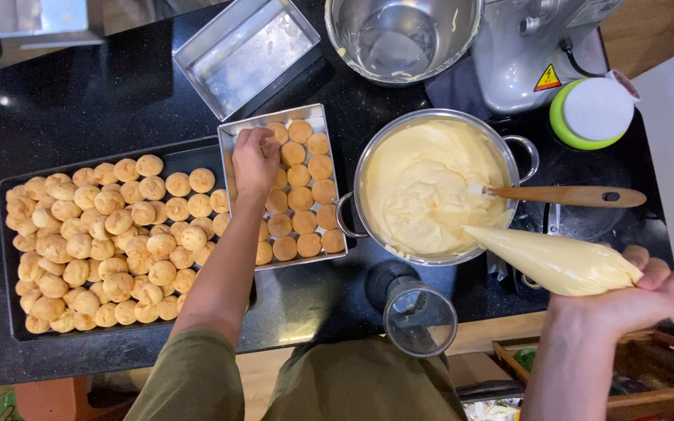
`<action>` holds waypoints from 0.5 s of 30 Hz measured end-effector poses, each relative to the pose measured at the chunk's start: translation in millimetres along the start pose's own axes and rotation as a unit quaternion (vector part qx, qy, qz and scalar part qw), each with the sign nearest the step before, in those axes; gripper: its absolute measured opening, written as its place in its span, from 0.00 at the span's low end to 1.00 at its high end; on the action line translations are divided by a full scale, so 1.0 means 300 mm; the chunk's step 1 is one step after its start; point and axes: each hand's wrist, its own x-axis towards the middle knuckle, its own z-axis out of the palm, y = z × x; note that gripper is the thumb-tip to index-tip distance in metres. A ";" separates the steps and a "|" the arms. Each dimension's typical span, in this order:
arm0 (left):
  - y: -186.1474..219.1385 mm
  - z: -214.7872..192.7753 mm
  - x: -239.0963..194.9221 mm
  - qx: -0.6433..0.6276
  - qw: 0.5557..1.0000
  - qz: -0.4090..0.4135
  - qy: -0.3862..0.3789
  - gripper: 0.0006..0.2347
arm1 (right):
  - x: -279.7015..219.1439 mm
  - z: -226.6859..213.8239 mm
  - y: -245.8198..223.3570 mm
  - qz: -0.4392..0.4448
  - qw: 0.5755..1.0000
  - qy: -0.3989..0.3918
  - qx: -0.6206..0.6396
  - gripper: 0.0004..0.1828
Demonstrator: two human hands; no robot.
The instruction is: The recorder fills small pastry shells with cream using a piping bag.
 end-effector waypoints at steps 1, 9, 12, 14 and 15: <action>-0.020 0.016 0.002 0.000 1.000 -0.001 0.001 0.10 | -0.012 0.026 0.006 0.000 1.000 -0.001 0.000 0.31; -0.029 -0.072 -0.035 0.026 0.997 -0.003 -0.074 0.13 | 0.017 0.014 0.019 0.048 0.997 -0.022 0.055 0.31; -0.057 -0.184 -0.113 -0.057 0.994 0.080 0.035 0.14 | 0.039 0.033 0.000 0.088 0.994 0.032 0.062 0.27; -0.077 -0.296 -0.188 -0.060 0.995 0.049 0.062 0.13 | 0.054 0.000 0.000 0.104 0.993 0.042 0.043 0.26; -0.087 -0.356 -0.226 -0.067 0.994 0.030 0.082 0.11 | 0.061 -0.015 0.005 0.109 0.992 0.059 0.028 0.26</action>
